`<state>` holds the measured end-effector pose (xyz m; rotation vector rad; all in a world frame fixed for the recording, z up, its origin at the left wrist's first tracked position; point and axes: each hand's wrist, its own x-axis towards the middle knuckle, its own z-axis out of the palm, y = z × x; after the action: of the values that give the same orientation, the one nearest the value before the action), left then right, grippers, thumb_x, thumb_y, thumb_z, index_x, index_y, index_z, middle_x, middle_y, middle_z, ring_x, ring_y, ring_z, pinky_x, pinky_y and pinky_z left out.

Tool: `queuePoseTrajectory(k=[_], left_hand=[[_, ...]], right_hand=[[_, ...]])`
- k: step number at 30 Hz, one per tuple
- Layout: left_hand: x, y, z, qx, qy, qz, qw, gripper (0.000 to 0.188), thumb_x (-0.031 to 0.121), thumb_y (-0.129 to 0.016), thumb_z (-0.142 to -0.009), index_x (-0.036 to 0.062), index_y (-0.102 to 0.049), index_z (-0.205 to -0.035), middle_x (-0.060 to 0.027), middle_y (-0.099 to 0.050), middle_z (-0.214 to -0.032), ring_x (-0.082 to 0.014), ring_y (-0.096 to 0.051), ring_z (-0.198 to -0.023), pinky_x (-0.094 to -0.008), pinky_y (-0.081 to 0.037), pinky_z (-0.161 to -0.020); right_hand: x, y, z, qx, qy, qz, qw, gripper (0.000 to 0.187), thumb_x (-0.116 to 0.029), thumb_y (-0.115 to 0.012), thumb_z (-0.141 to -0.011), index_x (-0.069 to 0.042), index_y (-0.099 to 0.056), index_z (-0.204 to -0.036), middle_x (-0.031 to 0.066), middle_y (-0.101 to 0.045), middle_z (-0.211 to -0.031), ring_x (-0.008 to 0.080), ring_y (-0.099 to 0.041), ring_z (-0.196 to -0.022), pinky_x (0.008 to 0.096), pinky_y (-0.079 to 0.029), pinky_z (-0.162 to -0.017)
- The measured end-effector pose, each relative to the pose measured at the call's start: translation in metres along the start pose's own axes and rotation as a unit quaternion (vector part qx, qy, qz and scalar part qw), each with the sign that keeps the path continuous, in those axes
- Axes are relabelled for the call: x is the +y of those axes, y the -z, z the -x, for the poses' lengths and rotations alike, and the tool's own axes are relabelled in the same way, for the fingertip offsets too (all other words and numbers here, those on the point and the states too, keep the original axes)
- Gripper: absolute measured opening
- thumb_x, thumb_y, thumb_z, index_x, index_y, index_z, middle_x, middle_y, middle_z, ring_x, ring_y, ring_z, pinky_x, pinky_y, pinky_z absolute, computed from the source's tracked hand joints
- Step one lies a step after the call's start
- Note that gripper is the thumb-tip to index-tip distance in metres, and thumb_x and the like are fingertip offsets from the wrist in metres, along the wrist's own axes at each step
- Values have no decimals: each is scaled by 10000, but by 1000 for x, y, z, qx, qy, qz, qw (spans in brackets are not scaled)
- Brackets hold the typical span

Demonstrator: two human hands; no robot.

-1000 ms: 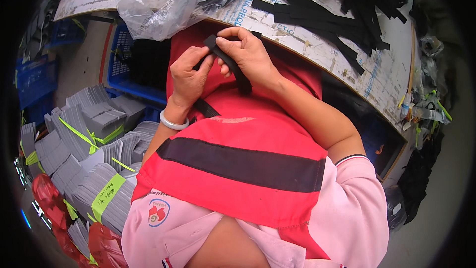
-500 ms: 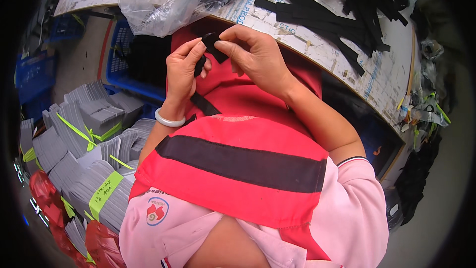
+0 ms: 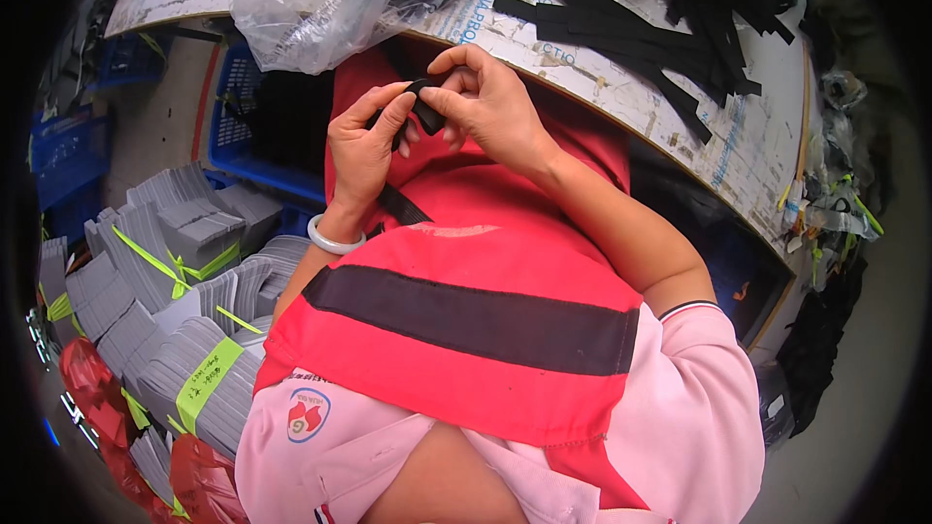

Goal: Thread black straps through plastic buckles at a manufacturing workstation.

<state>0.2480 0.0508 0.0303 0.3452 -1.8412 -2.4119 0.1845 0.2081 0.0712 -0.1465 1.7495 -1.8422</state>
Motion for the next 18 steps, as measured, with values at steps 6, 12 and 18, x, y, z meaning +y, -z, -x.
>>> queuePoseTrajectory(k=[6,12,18], left_hand=[[2,15,2,-55,22,-18,998,130,49,-659,-901,-6,-703,-1011,12,-616,-771,-43,-539,-559,-188,-387,-450],[56,98,28,-50,74,11,996,180,122,-594,-957,-28,-660,-1032,-58,-620,-736,-78,-548,-550,-188,-378,-428],[44,179,38,267,61,123,954,331,171,-486,-1015,19,-496,-1309,-130,-574,-1230,-213,-587,-1049,-299,-520,-771]], right_hand=[[13,21,-9,-126,-200,-110,965,192,-225,-593,-962,-36,-593,-931,-20,-528,-642,55,-497,-463,190,-399,-409],[19,49,-13,60,-11,148,987,204,-212,-606,-952,-9,-631,-961,-2,-567,-692,60,-540,-584,222,-463,-533],[7,147,-16,225,232,603,730,328,-199,-734,-779,-107,-670,-1087,85,-622,-1160,289,-547,-1105,395,-442,-939]])
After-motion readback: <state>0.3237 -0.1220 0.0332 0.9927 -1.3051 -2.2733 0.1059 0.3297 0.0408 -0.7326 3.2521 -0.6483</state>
